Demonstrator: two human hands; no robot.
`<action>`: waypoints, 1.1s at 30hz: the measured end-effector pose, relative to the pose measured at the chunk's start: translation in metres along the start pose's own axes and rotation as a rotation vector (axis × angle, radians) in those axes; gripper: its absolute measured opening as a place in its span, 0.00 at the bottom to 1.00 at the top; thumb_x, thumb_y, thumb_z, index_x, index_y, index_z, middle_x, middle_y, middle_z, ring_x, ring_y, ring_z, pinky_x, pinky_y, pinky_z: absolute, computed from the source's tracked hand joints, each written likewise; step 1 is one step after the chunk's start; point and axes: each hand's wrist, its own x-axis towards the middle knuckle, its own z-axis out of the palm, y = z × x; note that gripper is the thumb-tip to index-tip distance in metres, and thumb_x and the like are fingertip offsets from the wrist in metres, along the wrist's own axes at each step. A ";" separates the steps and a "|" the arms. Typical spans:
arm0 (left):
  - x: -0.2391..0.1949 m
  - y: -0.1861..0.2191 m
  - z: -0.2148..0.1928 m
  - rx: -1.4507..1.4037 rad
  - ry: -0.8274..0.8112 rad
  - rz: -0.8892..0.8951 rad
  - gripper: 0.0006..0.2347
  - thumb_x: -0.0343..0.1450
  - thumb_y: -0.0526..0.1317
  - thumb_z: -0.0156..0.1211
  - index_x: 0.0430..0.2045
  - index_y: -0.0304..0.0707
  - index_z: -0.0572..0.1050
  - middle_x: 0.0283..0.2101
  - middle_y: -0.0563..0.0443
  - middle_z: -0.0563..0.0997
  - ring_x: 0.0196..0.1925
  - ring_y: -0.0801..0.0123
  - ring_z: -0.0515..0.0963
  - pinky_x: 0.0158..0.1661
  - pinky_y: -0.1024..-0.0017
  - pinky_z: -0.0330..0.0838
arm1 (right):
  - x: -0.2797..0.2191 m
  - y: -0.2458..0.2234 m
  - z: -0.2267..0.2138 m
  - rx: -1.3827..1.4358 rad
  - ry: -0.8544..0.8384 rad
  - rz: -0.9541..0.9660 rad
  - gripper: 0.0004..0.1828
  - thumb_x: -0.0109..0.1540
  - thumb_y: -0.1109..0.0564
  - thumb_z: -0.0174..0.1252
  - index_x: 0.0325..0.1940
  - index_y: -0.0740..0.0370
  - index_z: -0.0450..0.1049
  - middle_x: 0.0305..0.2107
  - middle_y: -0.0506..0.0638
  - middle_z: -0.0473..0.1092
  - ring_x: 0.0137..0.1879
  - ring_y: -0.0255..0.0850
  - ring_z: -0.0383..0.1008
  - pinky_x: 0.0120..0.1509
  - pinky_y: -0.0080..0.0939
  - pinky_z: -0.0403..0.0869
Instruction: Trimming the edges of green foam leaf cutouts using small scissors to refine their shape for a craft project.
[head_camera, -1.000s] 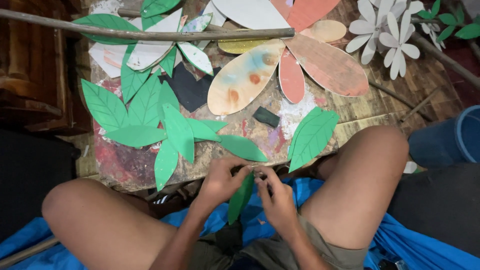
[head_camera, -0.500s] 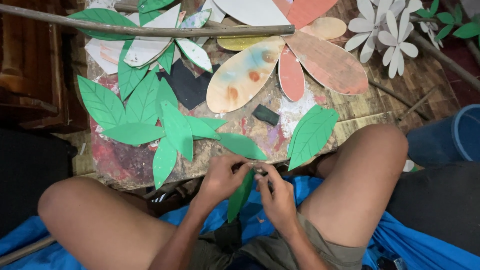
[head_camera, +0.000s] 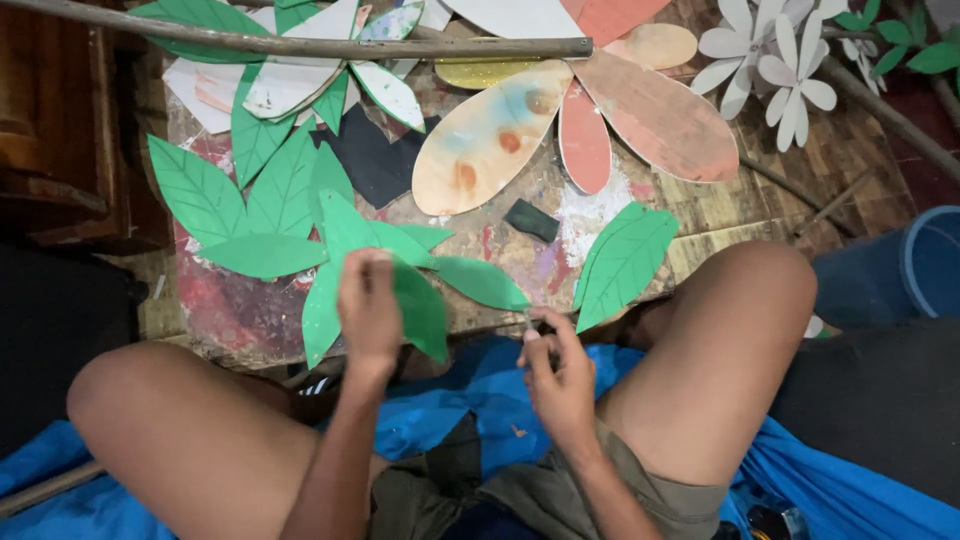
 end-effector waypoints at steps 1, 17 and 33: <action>0.002 -0.002 -0.004 0.001 0.002 0.001 0.12 0.77 0.47 0.43 0.41 0.42 0.72 0.41 0.50 0.75 0.44 0.65 0.74 0.49 0.63 0.70 | 0.000 0.001 0.000 0.001 -0.002 -0.001 0.18 0.67 0.58 0.54 0.62 0.56 0.72 0.21 0.49 0.71 0.19 0.33 0.62 0.21 0.33 0.60; 0.017 -0.015 -0.025 -1.069 0.216 -0.279 0.09 0.76 0.32 0.49 0.50 0.35 0.66 0.50 0.46 0.71 0.52 0.64 0.71 0.57 0.65 0.65 | 0.006 0.004 0.008 0.151 -0.328 0.101 0.29 0.62 0.69 0.52 0.69 0.62 0.63 0.32 0.57 0.73 0.23 0.42 0.70 0.22 0.39 0.71; 0.034 0.012 -0.065 -0.515 0.484 -0.068 0.13 0.71 0.32 0.66 0.48 0.38 0.74 0.33 0.54 0.79 0.30 0.78 0.78 0.32 0.82 0.72 | 0.104 -0.035 -0.018 -0.837 -0.304 -0.248 0.23 0.56 0.49 0.66 0.54 0.58 0.78 0.41 0.62 0.75 0.50 0.64 0.77 0.54 0.61 0.77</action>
